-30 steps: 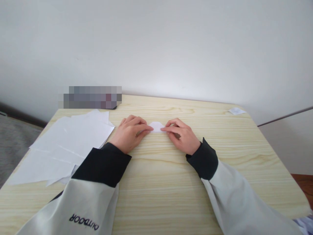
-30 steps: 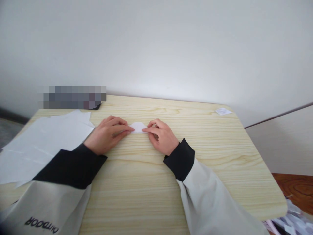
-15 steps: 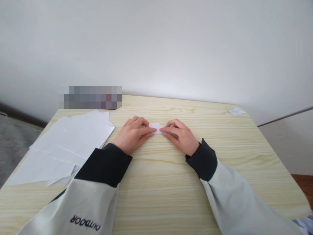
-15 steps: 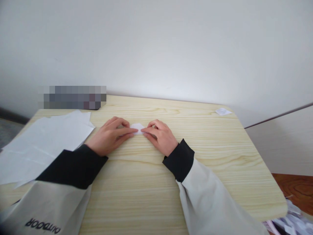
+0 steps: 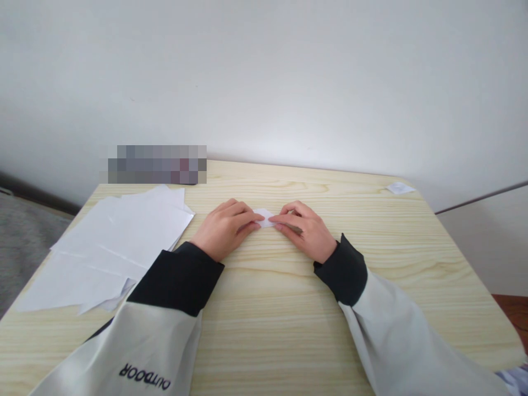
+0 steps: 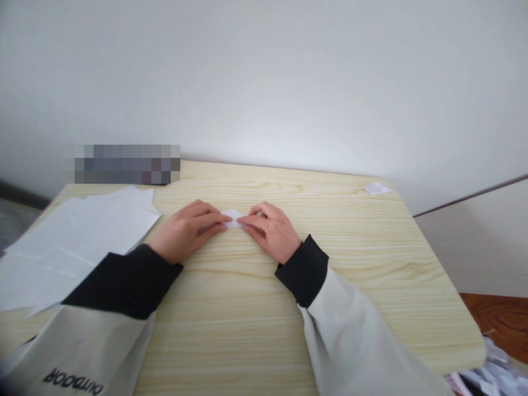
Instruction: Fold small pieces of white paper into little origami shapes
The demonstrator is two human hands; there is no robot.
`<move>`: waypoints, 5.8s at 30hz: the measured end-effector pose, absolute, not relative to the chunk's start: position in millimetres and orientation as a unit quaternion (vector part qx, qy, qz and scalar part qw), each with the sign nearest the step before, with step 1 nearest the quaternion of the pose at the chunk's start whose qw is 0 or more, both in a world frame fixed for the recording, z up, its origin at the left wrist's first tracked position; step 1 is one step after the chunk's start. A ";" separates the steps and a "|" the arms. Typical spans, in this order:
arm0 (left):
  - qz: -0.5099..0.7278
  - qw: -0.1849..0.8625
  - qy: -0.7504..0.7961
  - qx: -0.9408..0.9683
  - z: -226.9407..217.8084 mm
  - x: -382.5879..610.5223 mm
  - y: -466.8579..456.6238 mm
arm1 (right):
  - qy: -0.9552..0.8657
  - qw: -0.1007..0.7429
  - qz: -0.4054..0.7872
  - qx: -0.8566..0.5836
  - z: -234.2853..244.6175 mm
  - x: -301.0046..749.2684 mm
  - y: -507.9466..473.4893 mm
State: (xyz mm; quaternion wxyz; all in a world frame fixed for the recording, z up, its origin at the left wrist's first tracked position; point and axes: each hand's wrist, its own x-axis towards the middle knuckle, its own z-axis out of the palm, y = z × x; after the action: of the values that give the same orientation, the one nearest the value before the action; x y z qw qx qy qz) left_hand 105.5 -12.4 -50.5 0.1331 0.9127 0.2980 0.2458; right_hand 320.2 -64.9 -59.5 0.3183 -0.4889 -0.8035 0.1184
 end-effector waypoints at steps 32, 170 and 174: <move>0.254 0.276 0.358 0.855 -41.7 107.8 -14.1 | -0.800 0.361 0.117 -0.466 -61.9 320.0 -67.9; 0.285 0.080 0.281 0.913 -48.7 102.2 -14.1 | -0.798 0.250 -0.088 -0.542 -51.4 316.2 -74.2; 0.284 -0.006 0.253 0.925 -46.3 102.6 -15.7 | -0.802 0.233 -0.092 -0.542 -50.1 311.9 -75.3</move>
State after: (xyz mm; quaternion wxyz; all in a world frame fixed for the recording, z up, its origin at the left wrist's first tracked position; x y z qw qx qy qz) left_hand 102.6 -15.7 -46.3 -0.0056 0.9247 0.2530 0.2843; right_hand 311.9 -75.3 -50.1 0.2331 -0.5424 -0.8019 -0.0921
